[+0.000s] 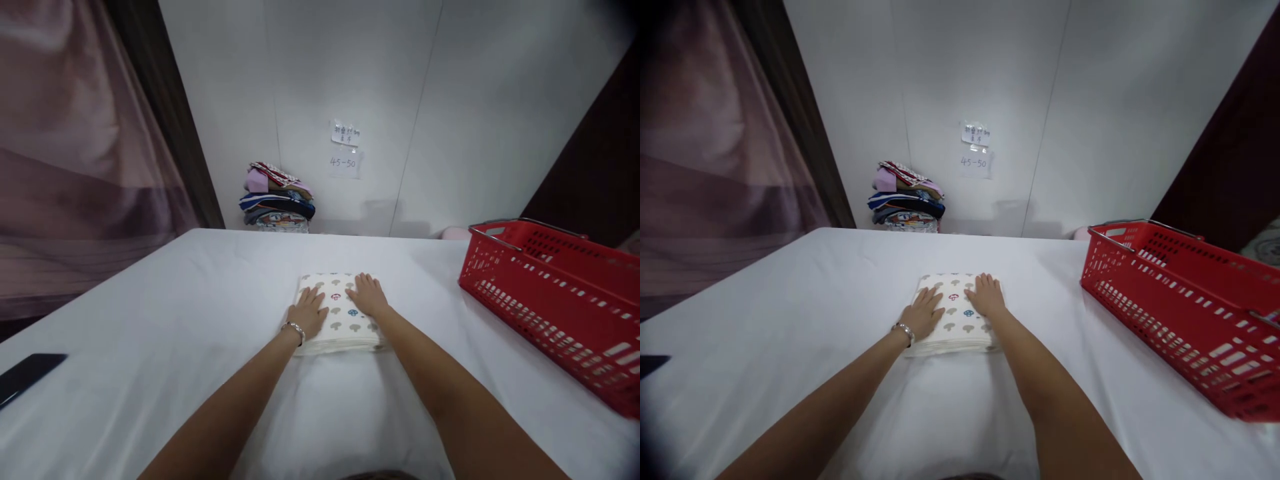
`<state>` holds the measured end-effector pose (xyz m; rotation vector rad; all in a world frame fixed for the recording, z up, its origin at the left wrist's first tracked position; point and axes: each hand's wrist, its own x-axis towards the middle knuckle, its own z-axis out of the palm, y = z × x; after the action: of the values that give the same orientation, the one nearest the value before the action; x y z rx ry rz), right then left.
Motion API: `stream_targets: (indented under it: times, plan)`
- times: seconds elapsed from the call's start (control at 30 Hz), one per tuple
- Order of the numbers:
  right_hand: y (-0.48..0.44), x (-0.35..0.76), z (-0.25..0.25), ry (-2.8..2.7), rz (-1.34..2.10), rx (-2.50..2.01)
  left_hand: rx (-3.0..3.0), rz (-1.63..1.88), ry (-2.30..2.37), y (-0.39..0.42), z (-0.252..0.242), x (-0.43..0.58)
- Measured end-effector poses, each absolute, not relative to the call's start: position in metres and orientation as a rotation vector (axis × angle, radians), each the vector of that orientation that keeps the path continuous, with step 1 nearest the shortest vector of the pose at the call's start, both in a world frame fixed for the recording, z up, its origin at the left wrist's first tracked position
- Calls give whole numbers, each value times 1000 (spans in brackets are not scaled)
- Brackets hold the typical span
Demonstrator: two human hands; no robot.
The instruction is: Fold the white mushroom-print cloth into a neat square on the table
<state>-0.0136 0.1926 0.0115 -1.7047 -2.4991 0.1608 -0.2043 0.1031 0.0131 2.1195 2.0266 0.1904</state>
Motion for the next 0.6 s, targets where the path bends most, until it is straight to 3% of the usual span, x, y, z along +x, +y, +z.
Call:
stream_targets:
  times: [0.2,0.6]
  plan:
    - [193,-11,-2,-2472,75,-1683,2191,220,2150,139,34,-198]
    - [196,-12,-3,-2439,157,-1676,1983,349,2090,164,0,-214]
